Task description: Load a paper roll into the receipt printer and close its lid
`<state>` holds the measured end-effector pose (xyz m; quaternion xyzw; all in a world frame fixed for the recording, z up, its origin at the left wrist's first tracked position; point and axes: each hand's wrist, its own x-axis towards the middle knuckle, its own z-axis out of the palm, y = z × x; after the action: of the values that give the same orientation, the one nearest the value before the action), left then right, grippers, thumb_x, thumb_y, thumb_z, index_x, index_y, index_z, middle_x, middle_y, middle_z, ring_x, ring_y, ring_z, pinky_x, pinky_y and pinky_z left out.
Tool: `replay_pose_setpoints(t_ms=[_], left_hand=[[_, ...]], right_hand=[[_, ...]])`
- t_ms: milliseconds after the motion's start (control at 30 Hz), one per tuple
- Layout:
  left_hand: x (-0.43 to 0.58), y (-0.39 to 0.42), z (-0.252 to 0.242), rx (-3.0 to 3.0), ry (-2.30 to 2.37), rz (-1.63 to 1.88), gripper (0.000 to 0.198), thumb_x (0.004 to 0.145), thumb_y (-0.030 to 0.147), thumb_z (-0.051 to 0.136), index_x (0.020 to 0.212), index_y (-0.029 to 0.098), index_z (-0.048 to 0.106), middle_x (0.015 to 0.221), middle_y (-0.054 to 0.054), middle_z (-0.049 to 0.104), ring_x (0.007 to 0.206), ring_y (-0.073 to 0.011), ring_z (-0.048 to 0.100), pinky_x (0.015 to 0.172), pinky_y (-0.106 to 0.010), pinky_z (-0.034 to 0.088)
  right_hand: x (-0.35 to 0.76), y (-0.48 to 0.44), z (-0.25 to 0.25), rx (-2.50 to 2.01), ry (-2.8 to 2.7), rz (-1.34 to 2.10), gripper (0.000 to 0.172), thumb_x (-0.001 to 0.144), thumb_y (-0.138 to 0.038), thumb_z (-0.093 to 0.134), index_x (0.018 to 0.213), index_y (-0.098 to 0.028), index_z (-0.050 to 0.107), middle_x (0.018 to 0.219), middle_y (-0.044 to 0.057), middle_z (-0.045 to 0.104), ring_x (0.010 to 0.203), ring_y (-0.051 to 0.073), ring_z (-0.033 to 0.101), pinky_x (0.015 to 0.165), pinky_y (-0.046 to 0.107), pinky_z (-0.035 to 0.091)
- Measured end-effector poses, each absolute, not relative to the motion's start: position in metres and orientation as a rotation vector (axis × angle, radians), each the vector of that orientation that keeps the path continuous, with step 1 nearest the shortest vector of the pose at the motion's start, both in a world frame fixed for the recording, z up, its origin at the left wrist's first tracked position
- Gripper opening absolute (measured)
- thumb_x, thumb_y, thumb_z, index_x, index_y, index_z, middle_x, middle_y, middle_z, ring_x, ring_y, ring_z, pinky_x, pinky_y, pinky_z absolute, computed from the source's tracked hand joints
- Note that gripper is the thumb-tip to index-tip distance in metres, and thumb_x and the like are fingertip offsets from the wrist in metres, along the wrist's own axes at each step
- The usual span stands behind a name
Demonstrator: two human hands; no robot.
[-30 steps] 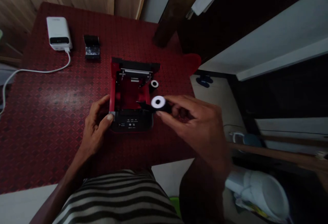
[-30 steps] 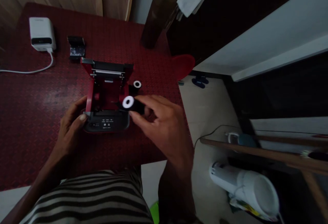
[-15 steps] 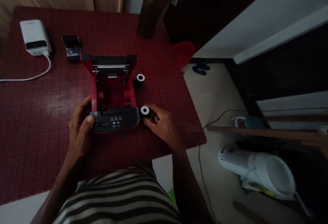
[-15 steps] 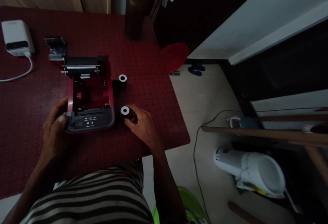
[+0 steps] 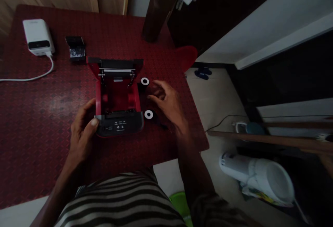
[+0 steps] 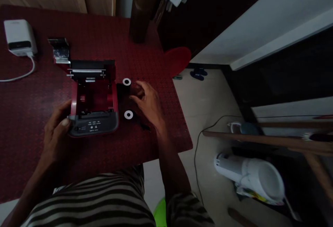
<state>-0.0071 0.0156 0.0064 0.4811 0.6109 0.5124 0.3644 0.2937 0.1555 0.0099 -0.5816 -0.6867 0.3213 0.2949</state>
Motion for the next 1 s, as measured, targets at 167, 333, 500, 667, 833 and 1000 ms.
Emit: replay_pose_setpoints(t_ms=[167,333,500,667,833,1000], left_hand=[[-0.006,0.015,0.010,1.193,1.553,1.308,0.061,0.109,0.072,0.076,0.158,0.036,0.080,0.156,-0.006,0.083,0.148,-0.0421,0.075,0.123,-0.058,0.064],[-0.003,0.016,0.013,1.159,1.503,1.319,0.059,0.109,0.071,0.078,0.156,0.037,0.081,0.148,-0.007,0.085,0.137,-0.0405,0.081,0.112,-0.055,0.071],[-0.002,0.017,0.014,1.154,1.525,1.328,0.060,0.107,0.073,0.079,0.154,0.036,0.081,0.152,-0.007,0.083,0.141,-0.0413,0.079,0.113,-0.056,0.071],[-0.001,0.015,0.016,1.138,1.514,1.315,0.058,0.109,0.070,0.078,0.155,0.035,0.080,0.153,-0.009,0.082,0.143,-0.0435,0.078,0.116,-0.060,0.070],[0.000,0.014,0.017,1.126,1.458,1.313,0.061,0.111,0.069,0.077,0.158,0.030,0.076,0.154,-0.011,0.083,0.142,-0.0417,0.080,0.117,-0.059,0.070],[-0.001,0.015,0.013,1.107,1.427,1.321,0.065,0.109,0.071,0.078,0.158,0.028,0.075,0.155,-0.015,0.081,0.140,-0.0409,0.081,0.120,-0.060,0.068]], right_hand=[[0.256,0.185,-0.013,-1.500,-1.871,0.752,0.028,0.093,-0.019,0.084,0.119,-0.025,0.075,0.131,0.010,0.085,0.123,0.029,0.076,0.112,0.048,0.060],[0.266,0.179,-0.005,-1.480,-1.728,0.755,0.023,0.095,-0.023,0.073,0.117,-0.026,0.069,0.127,0.009,0.084,0.121,0.027,0.076,0.114,0.047,0.060],[0.293,0.149,0.049,-1.301,-1.730,0.818,0.030,0.094,-0.031,0.075,0.124,-0.030,0.071,0.125,0.003,0.085,0.122,0.028,0.080,0.114,0.047,0.063],[0.279,0.120,0.102,-1.191,-2.026,0.910,0.038,0.103,-0.033,0.079,0.142,-0.032,0.076,0.141,0.006,0.085,0.131,0.032,0.081,0.116,0.051,0.065],[0.226,0.116,0.104,-1.208,-2.445,0.679,0.034,0.109,-0.014,0.074,0.140,-0.027,0.079,0.140,0.010,0.087,0.131,0.033,0.079,0.118,0.052,0.062],[0.187,0.120,0.100,-1.383,-2.691,0.469,0.026,0.111,-0.003,0.066,0.122,-0.022,0.081,0.124,0.014,0.089,0.126,0.034,0.076,0.109,0.047,0.055]])
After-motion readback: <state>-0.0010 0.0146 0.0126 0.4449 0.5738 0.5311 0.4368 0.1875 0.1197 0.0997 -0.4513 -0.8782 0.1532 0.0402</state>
